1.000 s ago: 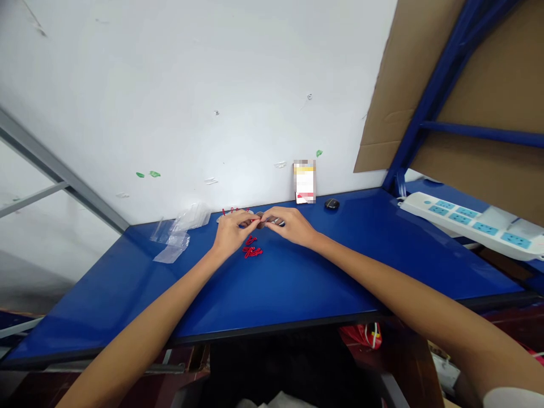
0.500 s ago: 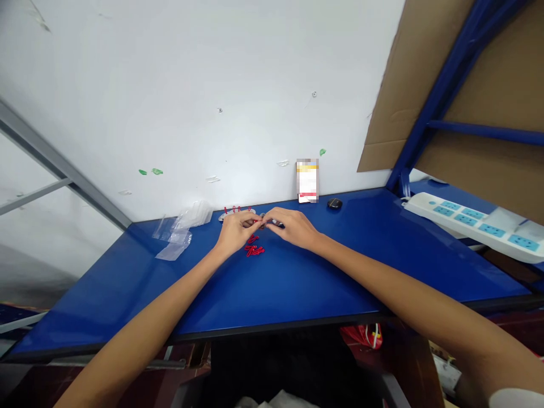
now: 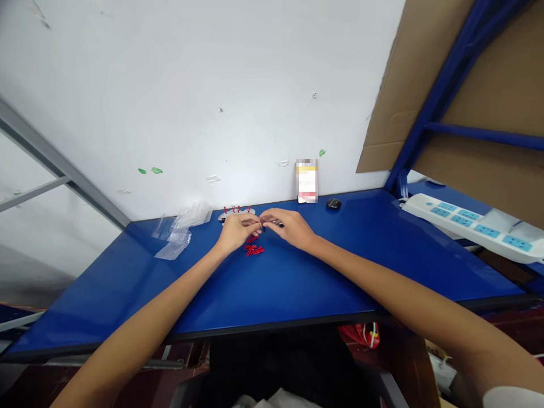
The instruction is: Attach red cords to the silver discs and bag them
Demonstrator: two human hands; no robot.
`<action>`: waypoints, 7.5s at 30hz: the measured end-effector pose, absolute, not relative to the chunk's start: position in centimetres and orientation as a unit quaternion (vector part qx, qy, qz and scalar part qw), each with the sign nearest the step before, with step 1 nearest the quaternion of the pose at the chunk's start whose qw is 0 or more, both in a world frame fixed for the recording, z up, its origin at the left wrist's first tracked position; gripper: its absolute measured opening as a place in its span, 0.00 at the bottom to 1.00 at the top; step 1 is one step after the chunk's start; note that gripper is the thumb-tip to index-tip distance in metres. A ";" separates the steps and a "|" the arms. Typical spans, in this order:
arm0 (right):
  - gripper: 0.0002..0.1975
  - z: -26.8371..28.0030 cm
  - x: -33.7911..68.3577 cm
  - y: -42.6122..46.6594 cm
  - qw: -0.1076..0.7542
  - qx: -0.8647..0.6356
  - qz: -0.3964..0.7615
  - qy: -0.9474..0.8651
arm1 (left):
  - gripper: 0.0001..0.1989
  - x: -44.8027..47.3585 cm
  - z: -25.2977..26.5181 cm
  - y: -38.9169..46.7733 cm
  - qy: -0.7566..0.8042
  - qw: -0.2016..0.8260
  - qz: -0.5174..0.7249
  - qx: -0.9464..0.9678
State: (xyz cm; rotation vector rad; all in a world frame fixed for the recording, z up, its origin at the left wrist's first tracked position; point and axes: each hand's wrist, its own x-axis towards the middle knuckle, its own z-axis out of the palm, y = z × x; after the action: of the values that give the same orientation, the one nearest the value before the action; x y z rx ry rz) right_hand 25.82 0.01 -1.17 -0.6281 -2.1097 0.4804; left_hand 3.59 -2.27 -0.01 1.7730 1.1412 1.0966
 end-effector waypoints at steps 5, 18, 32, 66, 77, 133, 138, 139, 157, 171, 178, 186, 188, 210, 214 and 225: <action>0.10 -0.6 25.2 -0.5 0.517 -0.277 0.283 -0.759 | 0.22 4.7 0.0 -2.9 0.386 0.528 0.489 0.577; 0.09 0.4 25.7 -0.3 0.519 -0.226 0.295 -0.770 | 0.17 4.7 0.8 -3.3 0.322 0.580 0.518 0.540; 0.09 1.0 26.2 -0.4 0.493 -0.198 0.227 -0.816 | 0.18 4.0 1.3 -2.7 0.375 0.457 0.489 0.642; 0.08 1.3 27.7 0.5 0.328 -0.295 0.019 -0.897 | 0.09 -1.0 1.1 0.5 0.529 0.102 0.422 0.729; 0.09 -0.5 29.5 3.0 0.230 -0.311 0.052 -0.921 | 0.10 -5.7 -0.7 3.8 0.610 0.011 0.372 0.700; 0.08 -0.2 26.3 0.0 0.437 -0.271 0.276 -0.812 | 0.12 2.6 2.0 -2.1 0.417 0.348 0.439 0.716; 0.08 -0.2 25.9 -0.4 0.439 -0.269 0.269 -0.814 | 0.10 3.0 1.6 -2.4 0.432 0.273 0.450 0.732; 0.08 -0.2 25.9 -0.3 0.438 -0.269 0.264 -0.816 | 0.09 3.0 1.6 -2.6 0.434 0.260 0.451 0.735; 0.18 -1.3 25.4 -0.2 0.459 -0.264 0.291 -0.797 | 0.10 3.5 1.1 -2.3 0.433 0.368 0.486 0.664; 0.21 -1.6 25.2 0.0 0.463 -0.264 0.367 -0.763 | 0.05 3.5 0.9 -2.5 0.436 0.308 0.467 0.705; 0.19 -1.4 25.1 -0.1 0.468 -0.259 0.388 -0.751 | 0.03 3.7 1.1 -2.8 0.455 0.239 0.459 0.725; 0.15 -0.6 25.2 -0.7 0.487 -0.240 0.345 -0.765 | 0.11 4.0 0.7 -2.7 0.442 0.385 0.512 0.629; 0.14 -0.4 25.2 -0.8 0.495 -0.233 0.336 -0.767 | 0.13 4.0 0.5 -2.6 0.424 0.428 0.525 0.601; 0.12 -0.1 25.0 -1.5 0.520 -0.222 0.312 -0.763 | 0.19 3.6 0.6 -2.5 0.395 0.544 0.502 0.544; 0.12 -0.2 24.9 -1.5 0.521 -0.221 0.314 -0.762 | 0.18 3.4 0.5 -2.3 0.408 0.515 0.497 0.567; 0.12 -0.6 25.1 -0.2 0.531 -0.252 0.346 -0.731 | 0.20 4.9 -0.2 -3.1 0.361 0.590 0.501 0.520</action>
State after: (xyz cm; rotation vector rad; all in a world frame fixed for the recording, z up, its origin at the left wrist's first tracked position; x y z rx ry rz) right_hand 25.11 -0.24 -0.55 -0.6024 -1.7447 0.8256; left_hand 4.92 -3.09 -0.18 1.2105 0.8415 1.1674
